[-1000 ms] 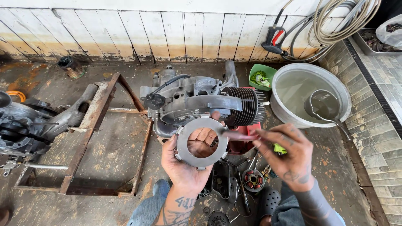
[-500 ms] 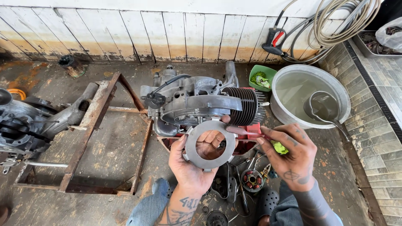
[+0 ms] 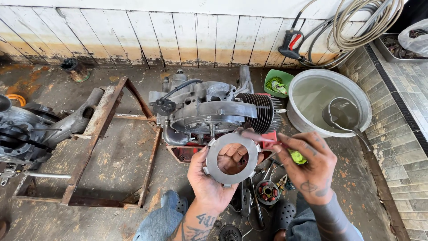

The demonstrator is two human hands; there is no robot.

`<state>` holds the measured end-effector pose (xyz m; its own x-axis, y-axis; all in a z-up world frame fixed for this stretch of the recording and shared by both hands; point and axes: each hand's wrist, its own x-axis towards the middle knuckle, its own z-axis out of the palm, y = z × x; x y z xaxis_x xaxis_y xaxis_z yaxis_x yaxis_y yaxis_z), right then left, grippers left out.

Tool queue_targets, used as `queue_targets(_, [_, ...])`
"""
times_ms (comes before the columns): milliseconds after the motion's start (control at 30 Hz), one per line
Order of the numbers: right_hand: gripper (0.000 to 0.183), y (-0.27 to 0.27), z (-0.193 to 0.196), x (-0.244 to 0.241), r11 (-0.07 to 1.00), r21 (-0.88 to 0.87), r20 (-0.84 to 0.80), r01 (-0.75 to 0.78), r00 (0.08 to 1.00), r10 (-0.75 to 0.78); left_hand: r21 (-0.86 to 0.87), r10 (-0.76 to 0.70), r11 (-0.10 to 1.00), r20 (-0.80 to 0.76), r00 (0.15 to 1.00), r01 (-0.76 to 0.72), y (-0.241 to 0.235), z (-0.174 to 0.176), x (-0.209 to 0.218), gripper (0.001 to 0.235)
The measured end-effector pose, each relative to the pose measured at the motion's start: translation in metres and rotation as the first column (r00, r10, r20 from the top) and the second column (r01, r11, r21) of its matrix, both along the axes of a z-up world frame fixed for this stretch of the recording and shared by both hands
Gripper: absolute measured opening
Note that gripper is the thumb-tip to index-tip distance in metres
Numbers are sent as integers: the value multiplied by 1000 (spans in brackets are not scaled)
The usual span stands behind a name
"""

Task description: Cleaning a clutch plate with a brush and assembling motorcycle engine components

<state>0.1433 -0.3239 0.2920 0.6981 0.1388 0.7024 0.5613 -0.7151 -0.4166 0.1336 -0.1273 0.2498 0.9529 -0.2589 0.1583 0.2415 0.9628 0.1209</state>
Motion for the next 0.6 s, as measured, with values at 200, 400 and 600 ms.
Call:
queue_targets(200, [23,-3,-14,5,1000,-1,9,-9,1000,9,-16,-49,999,8,999,49,-6,-3,-2,64])
queue_targets(400, [24,6,1,-4,1000,25,-22,-9,1000,9,37,-55,998,-25,998,56,-7,-5,-3,65])
queue_targets(600, [25,-3,-9,3,999,35,-44,-15,999,17,19,-70,997,-21,997,71,-11,-4,-5,61])
